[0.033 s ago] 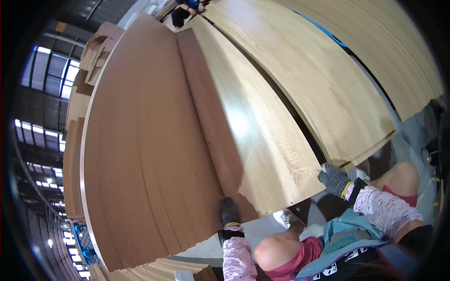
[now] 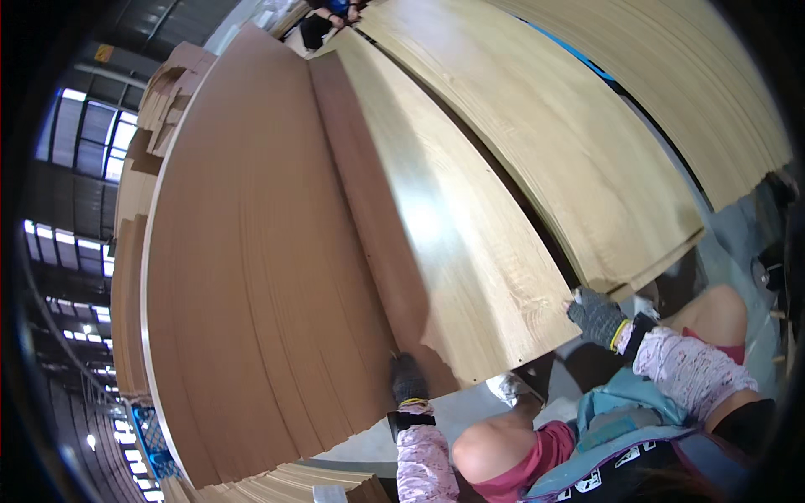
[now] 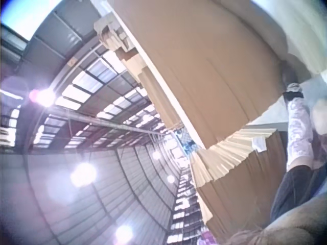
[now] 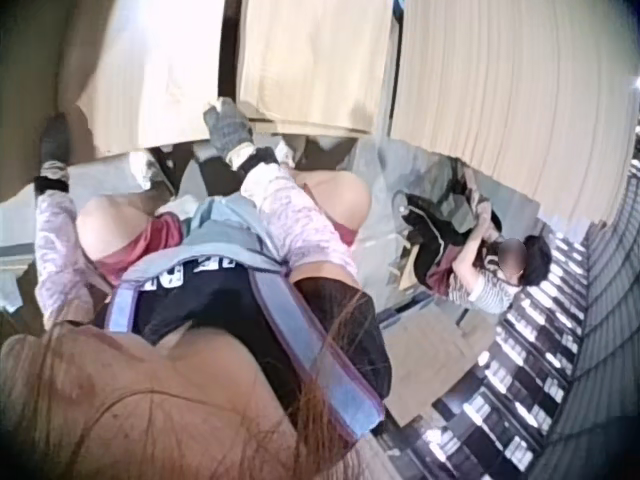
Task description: Sorting and inspecting thin wooden panels in a factory setting.
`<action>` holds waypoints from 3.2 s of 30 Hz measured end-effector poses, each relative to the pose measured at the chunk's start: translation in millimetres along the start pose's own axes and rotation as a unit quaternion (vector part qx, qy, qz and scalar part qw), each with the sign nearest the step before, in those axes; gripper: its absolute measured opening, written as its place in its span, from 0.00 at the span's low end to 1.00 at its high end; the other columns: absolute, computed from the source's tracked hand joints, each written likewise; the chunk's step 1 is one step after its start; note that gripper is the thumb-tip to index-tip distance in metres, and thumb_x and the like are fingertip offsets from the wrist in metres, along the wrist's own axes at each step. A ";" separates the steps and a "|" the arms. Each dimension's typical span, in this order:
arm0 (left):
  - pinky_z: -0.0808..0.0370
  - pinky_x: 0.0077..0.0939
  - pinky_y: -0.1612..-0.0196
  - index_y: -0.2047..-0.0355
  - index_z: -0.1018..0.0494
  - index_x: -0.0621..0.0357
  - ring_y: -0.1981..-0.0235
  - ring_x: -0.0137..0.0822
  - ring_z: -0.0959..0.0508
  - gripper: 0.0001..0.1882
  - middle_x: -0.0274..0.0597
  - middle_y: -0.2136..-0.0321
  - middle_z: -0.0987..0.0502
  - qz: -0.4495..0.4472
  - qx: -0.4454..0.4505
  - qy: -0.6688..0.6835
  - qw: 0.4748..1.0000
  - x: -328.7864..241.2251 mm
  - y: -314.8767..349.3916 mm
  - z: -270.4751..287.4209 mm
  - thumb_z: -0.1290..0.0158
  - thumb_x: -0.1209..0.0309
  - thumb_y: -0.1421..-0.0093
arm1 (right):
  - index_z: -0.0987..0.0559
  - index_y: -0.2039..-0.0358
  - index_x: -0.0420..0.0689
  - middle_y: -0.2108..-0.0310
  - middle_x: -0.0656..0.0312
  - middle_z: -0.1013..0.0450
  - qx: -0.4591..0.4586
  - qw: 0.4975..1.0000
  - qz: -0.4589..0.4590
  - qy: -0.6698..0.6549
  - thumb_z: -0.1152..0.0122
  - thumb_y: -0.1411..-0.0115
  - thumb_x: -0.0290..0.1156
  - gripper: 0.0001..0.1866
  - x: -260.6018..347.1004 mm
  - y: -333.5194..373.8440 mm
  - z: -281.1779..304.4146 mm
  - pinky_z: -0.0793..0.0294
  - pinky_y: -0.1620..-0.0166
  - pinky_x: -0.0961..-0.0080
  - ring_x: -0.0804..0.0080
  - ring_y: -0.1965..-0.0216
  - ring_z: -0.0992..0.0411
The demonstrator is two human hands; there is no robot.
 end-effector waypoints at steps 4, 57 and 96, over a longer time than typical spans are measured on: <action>0.33 0.38 0.48 0.56 0.31 0.66 0.55 0.51 0.27 0.15 0.56 0.59 0.27 0.000 -0.025 0.046 0.999 -1.7 12.6 30.3 0.56 0.73 0.42 | 0.27 0.57 0.37 0.70 0.44 0.28 0.022 0.997 0.048 0.048 0.48 0.40 0.44 0.21 11.2 -4.3 32.4 0.30 0.61 0.59 0.46 0.65 0.28; 0.30 0.49 0.56 0.44 0.45 0.65 0.56 0.64 0.27 0.31 0.71 0.61 0.28 -0.009 0.195 0.605 0.772 -345.7 1.8 130.1 0.56 0.54 0.37 | 0.28 0.69 0.41 0.73 0.52 0.31 -0.080 0.984 -0.121 0.102 0.51 0.39 0.46 0.18 -289.0 -65.3 292.3 0.30 0.69 0.64 0.60 0.71 0.29; 0.26 0.33 0.62 0.57 0.26 0.50 0.69 0.39 0.22 0.19 0.40 0.70 0.22 -0.096 -0.154 0.413 0.893 -103.6 -116.8 227.1 0.67 0.62 0.32 | 0.25 0.60 0.42 0.64 0.52 0.27 -0.341 0.923 0.042 0.172 0.44 0.44 0.34 0.13 -163.8 -55.5 346.9 0.28 0.57 0.66 0.57 0.63 0.27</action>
Point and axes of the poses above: each hand's wrist, its own y-axis away from the middle knuckle, its own z-axis out of the back of the hand, x = y × z, the point moved 6 cm from there along -y, towards the middle knuckle
